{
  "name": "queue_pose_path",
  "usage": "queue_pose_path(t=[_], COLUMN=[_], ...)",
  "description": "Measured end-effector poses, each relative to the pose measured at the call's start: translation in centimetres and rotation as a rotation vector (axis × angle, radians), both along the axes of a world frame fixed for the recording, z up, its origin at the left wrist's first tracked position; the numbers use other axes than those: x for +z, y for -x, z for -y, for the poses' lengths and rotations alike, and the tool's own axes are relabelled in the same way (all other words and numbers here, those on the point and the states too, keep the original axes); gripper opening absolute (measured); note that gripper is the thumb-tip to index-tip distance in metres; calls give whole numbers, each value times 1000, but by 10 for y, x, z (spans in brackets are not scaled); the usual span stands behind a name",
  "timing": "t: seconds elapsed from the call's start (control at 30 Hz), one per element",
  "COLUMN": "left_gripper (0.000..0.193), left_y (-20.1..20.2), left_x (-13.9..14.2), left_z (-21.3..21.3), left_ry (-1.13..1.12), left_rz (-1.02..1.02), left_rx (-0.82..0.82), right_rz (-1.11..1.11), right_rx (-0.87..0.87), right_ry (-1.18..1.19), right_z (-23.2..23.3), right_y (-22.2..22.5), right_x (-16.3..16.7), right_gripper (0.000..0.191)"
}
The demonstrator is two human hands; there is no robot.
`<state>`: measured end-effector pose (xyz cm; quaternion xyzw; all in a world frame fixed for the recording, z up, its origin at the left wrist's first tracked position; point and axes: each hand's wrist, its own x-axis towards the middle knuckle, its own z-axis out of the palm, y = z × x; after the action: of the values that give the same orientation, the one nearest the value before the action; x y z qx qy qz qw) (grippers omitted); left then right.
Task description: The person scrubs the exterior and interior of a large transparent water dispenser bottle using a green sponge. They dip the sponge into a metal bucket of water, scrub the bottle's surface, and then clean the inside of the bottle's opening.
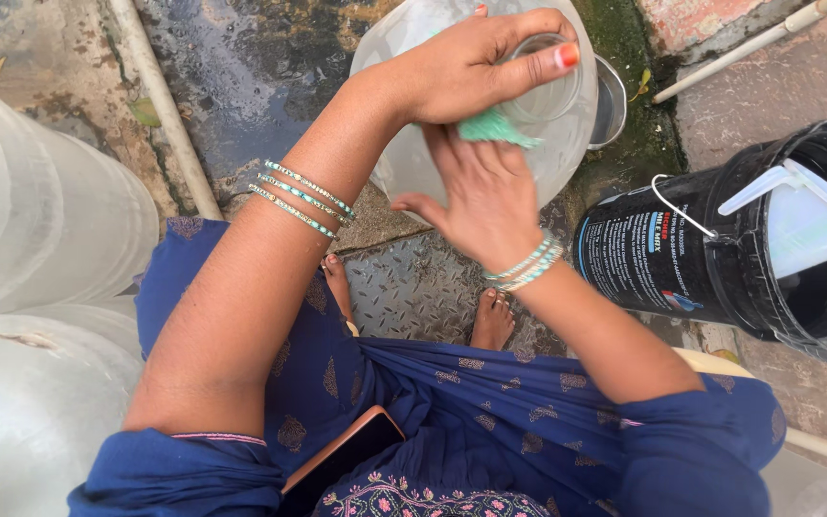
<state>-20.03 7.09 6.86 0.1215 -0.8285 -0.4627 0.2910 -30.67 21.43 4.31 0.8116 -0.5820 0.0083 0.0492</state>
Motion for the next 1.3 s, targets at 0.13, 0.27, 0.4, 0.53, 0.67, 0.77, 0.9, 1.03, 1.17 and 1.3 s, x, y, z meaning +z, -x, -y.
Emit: queue_pose_path(t=[0.13,0.27,0.4,0.53,0.67,0.77,0.9,1.03,1.17,1.3], left_gripper=[69,92,100,104,105,104,105,105,103,100], left_y=[9,10,5,7,15,22,21,15,26,33], left_x=[-3,0,0,-4,-13,-20,-23,-25,-26,-27], left_z=[5,7,3,1,-3,-7,-4,-3,-5,-5], left_ry=[94,8,-184,-95,1,21,33,63,112,132], left_rz=[-59,80,104,85,75,135,215,78,116,120], left_rx=[15,78,47,59,67,67,105,76,89,55], right_rz=[-329,-443,-311,149,234,257,242,96,-69,-260], right_rx=[103,139,253,304,144,63,106,297,539,456], right_ry=[456,675,751,615,543,378,193,52,46,0], right_z=[-9,-4,8,13,6,7,18,25,26,17], right_y=[32,50,76,80,62,53,56,73,95,108], right_x=[-1,-6,9,33,59,74,84,99,127,142], right_gripper=[89,72,50,59,69,75,85,94,98,85])
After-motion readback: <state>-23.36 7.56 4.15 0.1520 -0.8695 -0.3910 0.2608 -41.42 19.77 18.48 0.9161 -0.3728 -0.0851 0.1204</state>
